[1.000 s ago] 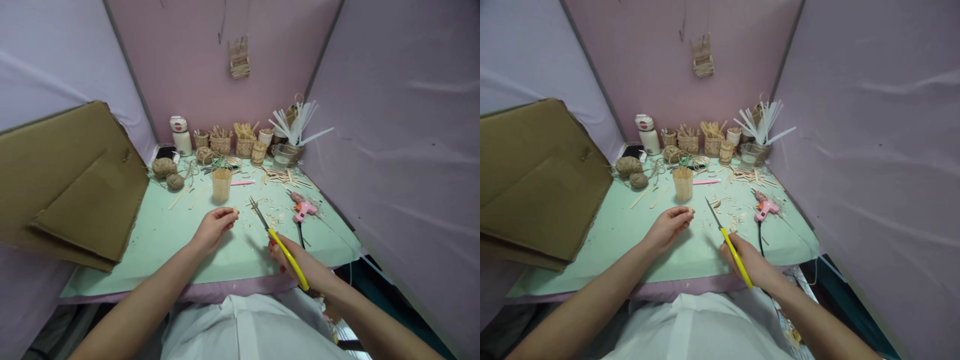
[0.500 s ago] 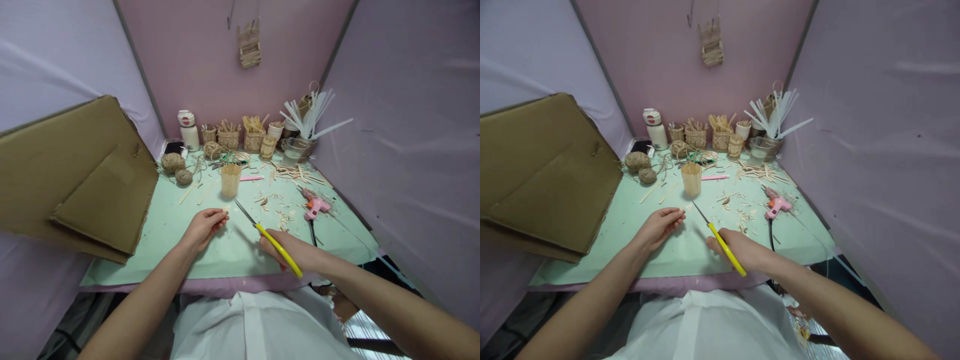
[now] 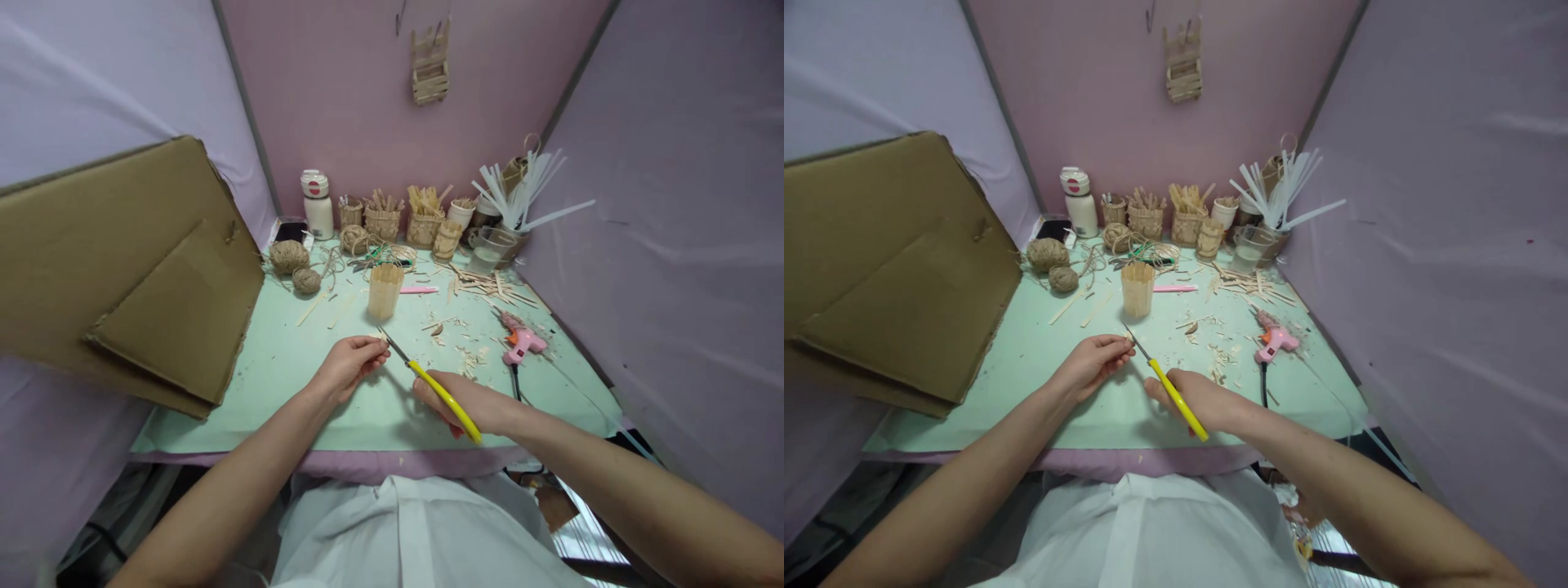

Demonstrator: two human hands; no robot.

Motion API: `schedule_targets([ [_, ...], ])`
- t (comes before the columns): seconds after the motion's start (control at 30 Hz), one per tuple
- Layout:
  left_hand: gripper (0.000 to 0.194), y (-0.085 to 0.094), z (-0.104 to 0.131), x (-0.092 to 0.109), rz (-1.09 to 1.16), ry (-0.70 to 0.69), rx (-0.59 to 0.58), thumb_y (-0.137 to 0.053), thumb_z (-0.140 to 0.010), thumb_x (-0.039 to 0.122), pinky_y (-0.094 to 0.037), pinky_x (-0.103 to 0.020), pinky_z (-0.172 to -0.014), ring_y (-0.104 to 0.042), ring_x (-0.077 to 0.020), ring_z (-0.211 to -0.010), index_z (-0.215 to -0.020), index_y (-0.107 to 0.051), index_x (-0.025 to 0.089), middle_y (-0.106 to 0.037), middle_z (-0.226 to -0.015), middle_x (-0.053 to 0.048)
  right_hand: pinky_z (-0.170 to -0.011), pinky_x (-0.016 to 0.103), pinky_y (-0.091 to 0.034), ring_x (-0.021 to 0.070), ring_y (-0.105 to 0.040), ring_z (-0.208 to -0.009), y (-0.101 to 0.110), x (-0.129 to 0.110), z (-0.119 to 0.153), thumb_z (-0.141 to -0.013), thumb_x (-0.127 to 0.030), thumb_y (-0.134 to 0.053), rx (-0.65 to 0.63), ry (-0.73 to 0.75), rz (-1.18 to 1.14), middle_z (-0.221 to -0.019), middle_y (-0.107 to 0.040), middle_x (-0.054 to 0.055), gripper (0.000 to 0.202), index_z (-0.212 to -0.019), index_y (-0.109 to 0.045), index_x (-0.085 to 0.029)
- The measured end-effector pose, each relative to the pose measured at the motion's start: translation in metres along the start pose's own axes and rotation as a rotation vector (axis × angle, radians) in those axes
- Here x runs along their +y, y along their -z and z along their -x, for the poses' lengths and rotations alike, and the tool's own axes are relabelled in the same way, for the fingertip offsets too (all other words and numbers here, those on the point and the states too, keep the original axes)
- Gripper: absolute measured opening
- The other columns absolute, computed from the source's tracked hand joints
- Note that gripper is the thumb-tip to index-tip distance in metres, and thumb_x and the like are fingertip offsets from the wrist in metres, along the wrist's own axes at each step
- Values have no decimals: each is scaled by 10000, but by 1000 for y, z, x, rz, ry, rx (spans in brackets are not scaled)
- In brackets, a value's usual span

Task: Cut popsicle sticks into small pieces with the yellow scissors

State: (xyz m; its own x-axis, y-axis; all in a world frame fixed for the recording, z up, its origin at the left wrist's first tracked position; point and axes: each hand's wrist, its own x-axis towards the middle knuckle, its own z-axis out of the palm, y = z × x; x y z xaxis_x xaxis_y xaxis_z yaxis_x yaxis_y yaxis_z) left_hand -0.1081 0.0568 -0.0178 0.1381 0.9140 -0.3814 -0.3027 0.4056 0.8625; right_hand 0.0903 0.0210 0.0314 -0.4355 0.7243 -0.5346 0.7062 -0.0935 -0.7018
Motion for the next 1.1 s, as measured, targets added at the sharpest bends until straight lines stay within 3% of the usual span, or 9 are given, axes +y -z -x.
schedule_targets([
  [0.27,268,3,-1,-3,-45,-9,-15,-843,-565,295,-470,-197,-561,-544,-70,-550,-713,-708,116,-677,-688,-46,-427,235,-402,117,-498,-426,-1,-2,-3,-833,-678,-495,0,-33,6,-558,-437,-57,488,-736,-384,-213],
  [1.1,193,4,-3,-5,-43,46,-55,-785,-644,255,-400,-154,-487,-511,-39,-502,-682,-673,102,-646,-649,-38,-435,233,-402,101,-466,-420,-4,-3,-3,-845,-658,-477,4,-29,-5,-562,-412,-61,477,-718,-364,-213],
])
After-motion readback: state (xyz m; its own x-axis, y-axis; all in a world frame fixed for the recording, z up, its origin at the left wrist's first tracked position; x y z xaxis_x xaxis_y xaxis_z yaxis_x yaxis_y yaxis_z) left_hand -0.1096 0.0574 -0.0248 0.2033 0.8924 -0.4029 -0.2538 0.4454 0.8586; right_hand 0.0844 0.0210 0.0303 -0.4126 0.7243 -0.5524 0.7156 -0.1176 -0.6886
